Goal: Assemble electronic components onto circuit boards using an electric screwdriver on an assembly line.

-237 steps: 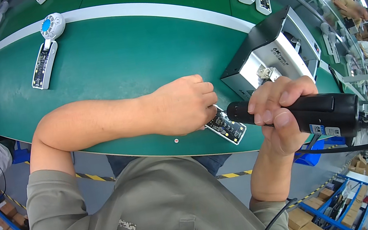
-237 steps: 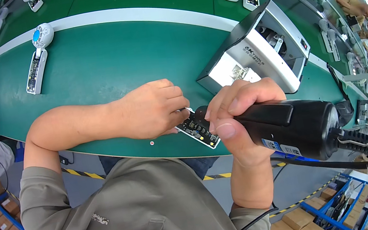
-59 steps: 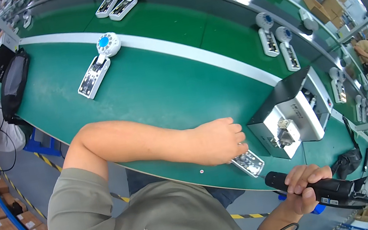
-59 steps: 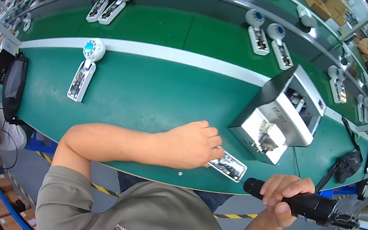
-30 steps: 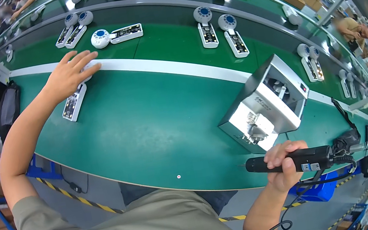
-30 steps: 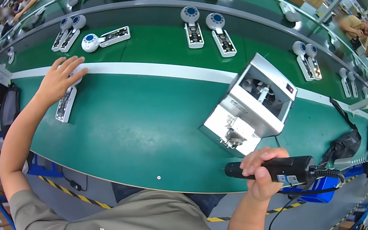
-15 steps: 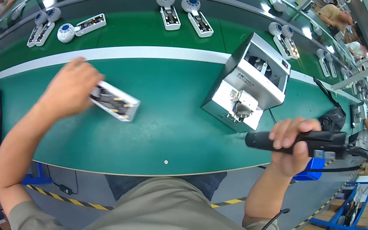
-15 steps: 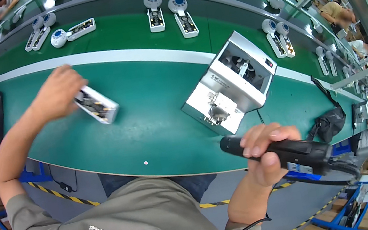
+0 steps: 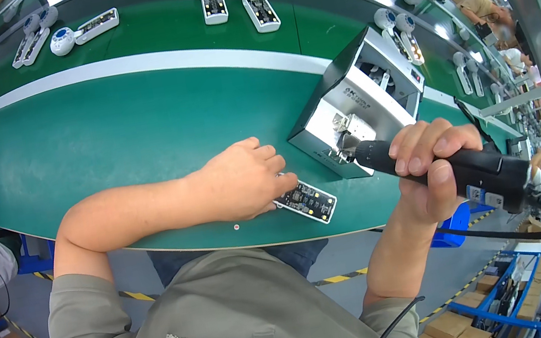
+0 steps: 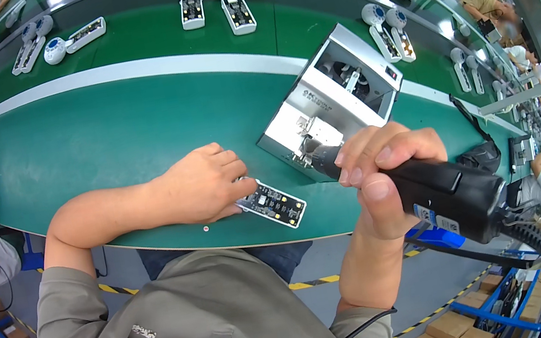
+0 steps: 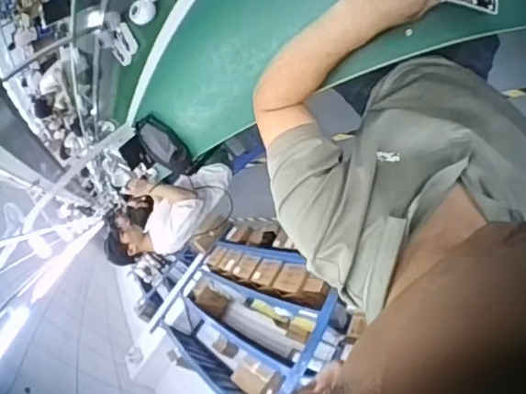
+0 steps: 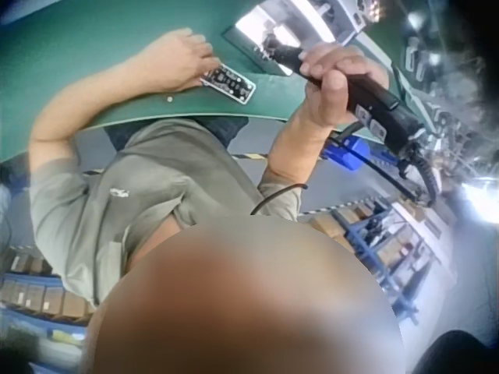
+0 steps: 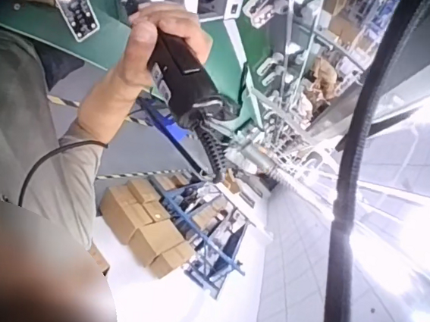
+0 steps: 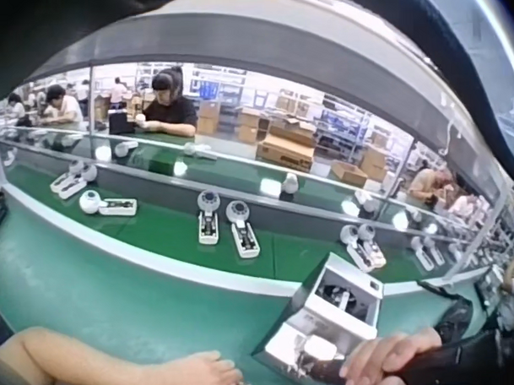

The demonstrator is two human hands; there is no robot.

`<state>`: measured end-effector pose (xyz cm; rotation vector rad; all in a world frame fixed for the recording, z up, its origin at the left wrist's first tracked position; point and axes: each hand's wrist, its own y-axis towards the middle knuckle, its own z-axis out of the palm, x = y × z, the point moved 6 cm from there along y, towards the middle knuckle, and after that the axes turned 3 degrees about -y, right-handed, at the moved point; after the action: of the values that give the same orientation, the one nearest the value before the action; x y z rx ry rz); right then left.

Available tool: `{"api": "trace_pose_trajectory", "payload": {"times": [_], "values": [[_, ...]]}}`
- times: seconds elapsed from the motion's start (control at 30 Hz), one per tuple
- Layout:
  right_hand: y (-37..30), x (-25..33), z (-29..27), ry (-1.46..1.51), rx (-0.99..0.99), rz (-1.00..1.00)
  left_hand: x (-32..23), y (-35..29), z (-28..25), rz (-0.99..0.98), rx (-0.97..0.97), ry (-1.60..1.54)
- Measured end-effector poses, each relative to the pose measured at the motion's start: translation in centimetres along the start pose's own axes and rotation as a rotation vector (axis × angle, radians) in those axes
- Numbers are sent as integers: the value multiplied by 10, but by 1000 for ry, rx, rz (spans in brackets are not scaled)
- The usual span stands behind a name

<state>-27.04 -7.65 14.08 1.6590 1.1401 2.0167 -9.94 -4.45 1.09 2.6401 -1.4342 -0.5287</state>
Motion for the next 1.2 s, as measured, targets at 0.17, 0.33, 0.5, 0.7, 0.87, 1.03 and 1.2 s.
{"api": "trace_pose_trajectory", "payload": {"times": [0.17,0.33,0.5,0.7,0.87,1.03,1.2], "values": [[-9,-9,16,97,-37,106,7,-6,-1,51,-47,-101],[-21,-31,31,196,-53,200,8,-9,1,60,-66,-116],[-22,-42,38,215,-43,230,8,-10,2,60,-72,-103],[-20,-41,44,182,29,235,7,-11,1,69,-95,-83],[-20,-43,43,191,-20,256,9,-11,2,72,-106,-84],[-20,-47,44,193,-20,277,9,-10,1,74,-134,-92],[-19,-50,52,187,-9,318,9,-11,3,75,-141,-105]]}}
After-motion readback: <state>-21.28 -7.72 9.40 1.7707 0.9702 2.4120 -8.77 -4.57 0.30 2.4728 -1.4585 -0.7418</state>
